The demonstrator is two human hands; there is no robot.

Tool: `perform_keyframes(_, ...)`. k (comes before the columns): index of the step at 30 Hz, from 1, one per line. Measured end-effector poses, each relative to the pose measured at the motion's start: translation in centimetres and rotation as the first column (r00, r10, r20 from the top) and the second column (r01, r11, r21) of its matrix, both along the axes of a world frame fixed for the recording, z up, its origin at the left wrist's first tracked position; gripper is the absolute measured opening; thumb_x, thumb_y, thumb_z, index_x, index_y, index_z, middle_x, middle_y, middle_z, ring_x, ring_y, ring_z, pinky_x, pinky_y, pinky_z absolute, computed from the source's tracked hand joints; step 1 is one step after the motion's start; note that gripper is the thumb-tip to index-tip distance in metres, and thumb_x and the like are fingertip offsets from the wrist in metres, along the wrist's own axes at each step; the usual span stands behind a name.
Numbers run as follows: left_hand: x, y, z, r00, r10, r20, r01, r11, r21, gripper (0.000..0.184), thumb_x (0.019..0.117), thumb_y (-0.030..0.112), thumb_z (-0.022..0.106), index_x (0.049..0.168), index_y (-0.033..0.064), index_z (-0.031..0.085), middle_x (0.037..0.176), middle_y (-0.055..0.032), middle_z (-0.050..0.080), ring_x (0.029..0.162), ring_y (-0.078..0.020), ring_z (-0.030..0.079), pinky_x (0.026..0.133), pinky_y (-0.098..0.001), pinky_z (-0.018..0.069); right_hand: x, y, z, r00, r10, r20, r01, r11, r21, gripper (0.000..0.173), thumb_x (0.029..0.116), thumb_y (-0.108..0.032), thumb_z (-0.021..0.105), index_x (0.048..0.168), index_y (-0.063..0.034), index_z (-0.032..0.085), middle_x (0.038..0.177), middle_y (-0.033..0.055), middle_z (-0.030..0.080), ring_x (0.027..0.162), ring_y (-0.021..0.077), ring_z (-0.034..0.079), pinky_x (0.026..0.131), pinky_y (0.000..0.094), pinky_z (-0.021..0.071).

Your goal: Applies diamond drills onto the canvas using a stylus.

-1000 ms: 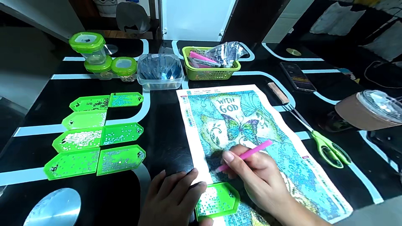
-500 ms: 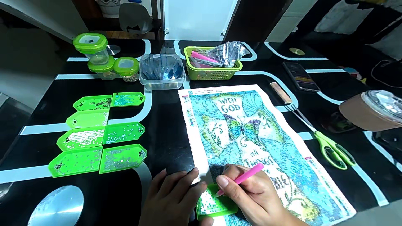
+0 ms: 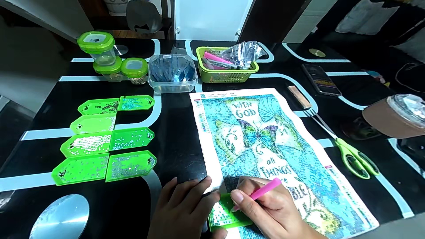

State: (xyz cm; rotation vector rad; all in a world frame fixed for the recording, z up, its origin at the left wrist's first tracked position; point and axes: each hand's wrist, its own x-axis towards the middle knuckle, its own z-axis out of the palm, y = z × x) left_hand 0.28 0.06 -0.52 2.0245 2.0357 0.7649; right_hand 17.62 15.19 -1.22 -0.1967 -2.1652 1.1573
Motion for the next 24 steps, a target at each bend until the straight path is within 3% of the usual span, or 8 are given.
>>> perform_keyframes(6, 0.0, 0.0, 0.0, 1.000, -0.002, 0.011, 0.002, 1.000, 0.003, 0.042, 0.0931, 0.051, 0.066, 0.125, 0.0244, 0.071, 0.141, 0.0009, 0.065, 0.128, -0.0210, 0.060, 0.112, -0.0498, 0.0351, 0.0, 0.2, 0.1, 1.000, -0.007, -0.030, 0.003, 0.992, -0.125, 0.030, 0.1099, -0.021, 0.050, 0.087, -0.0032, 0.059, 0.071, 0.0019, 0.058, 0.066, -0.0014, 0.058, 0.061, 0.0129, 0.0481)
perform_keyframes(15, 0.0, 0.0, 0.1, 1.000, 0.006, 0.015, -0.006, 1.000, 0.007, 0.039, 0.0936, 0.051, 0.065, 0.122, 0.0242, 0.072, 0.140, 0.0012, 0.065, 0.128, -0.0206, 0.060, 0.111, -0.0491, 0.0357, -0.1, 0.0, 0.1, 1.000, 0.011, -0.003, -0.011, 1.000, -0.013, 0.031, 0.1096, -0.021, 0.049, 0.085, -0.0025, 0.057, 0.070, 0.0054, 0.055, 0.064, 0.0033, 0.056, 0.060, 0.0153, 0.0458)
perform_keyframes(18, 0.0, 0.0, 0.2, 1.000, -0.002, 0.017, 0.002, 1.000, -0.003, 0.041, 0.0938, 0.050, 0.066, 0.125, 0.0246, 0.071, 0.141, 0.0005, 0.065, 0.128, -0.0209, 0.060, 0.111, -0.0498, 0.0353, -0.2, 0.1, 0.3, 0.999, -0.020, -0.034, 0.014, 0.986, -0.166, 0.030, 0.1101, -0.023, 0.050, 0.088, -0.0050, 0.060, 0.071, -0.0003, 0.059, 0.066, -0.0026, 0.059, 0.061, 0.0124, 0.0488)
perform_keyframes(21, -0.1, 0.0, 0.2, 1.000, -0.010, 0.024, 0.010, 1.000, -0.011, 0.041, 0.0939, 0.050, 0.066, 0.126, 0.0238, 0.071, 0.141, -0.0003, 0.065, 0.129, -0.0217, 0.059, 0.112, -0.0506, 0.0347, -0.8, 0.9, 1.5, 0.987, -0.155, 0.039, 0.159, 0.913, -0.376, 0.030, 0.1083, -0.025, 0.052, 0.084, -0.0140, 0.066, 0.072, -0.0081, 0.065, 0.064, -0.0034, 0.061, 0.058, 0.0135, 0.0516)
perform_keyframes(24, 0.0, 0.0, 0.3, 1.000, -0.006, 0.030, 0.007, 1.000, -0.022, 0.042, 0.0932, 0.049, 0.067, 0.125, 0.0234, 0.072, 0.141, 0.0000, 0.065, 0.129, -0.0211, 0.059, 0.112, -0.0506, 0.0341, -1.5, 2.3, 2.0, 0.954, -0.261, 0.150, 0.299, 0.876, -0.378, 0.028, 0.1066, -0.025, 0.053, 0.085, -0.0151, 0.068, 0.073, -0.0040, 0.068, 0.062, 0.0030, 0.065, 0.057, 0.0169, 0.0548)
